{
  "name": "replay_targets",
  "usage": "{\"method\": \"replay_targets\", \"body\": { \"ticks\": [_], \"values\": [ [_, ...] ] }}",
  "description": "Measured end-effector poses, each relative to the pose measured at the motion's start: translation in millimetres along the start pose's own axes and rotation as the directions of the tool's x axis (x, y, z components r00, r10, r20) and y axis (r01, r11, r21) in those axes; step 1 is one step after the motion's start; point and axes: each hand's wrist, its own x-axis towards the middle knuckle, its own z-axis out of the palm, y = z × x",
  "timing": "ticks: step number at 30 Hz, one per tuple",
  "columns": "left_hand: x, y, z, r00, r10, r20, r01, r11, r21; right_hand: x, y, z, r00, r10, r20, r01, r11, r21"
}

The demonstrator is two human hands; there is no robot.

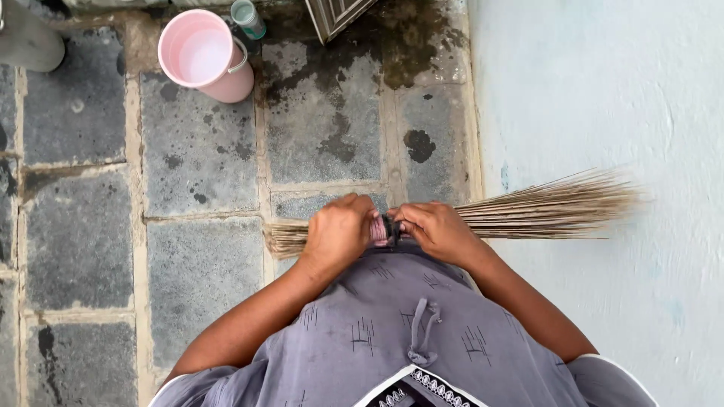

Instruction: The recorder is tying a bundle of broom bristles together with a pink string to create a broom.

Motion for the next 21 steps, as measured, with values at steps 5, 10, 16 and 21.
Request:
{"method": "replay_targets", "body": {
  "ticks": [5,10,16,21],
  "values": [
    [45,12,-32,0.972,-0.006,-0.235,0.021,0.998,0.062,50,-29,-36,0.95,-0.301,-0.08,0.273,0.929,-0.252],
    [79,-10,-41,0.989,-0.122,-0.079,0.131,0.985,0.111,96,-27,-48,0.999,0.03,0.017,-0.029,0.998,-0.051],
    [128,-60,-34,0.978,-0.173,-0.113,0.172,0.985,-0.016,173,56,-61,0.95,0.095,0.296,-0.189,0.933,0.307],
    [177,-100,-53,0.967,-0.234,-0.098,0.217,0.964,-0.154,255,86,-85,0.886,-0.085,0.456,-0.157,0.87,0.467]
  ]
}}
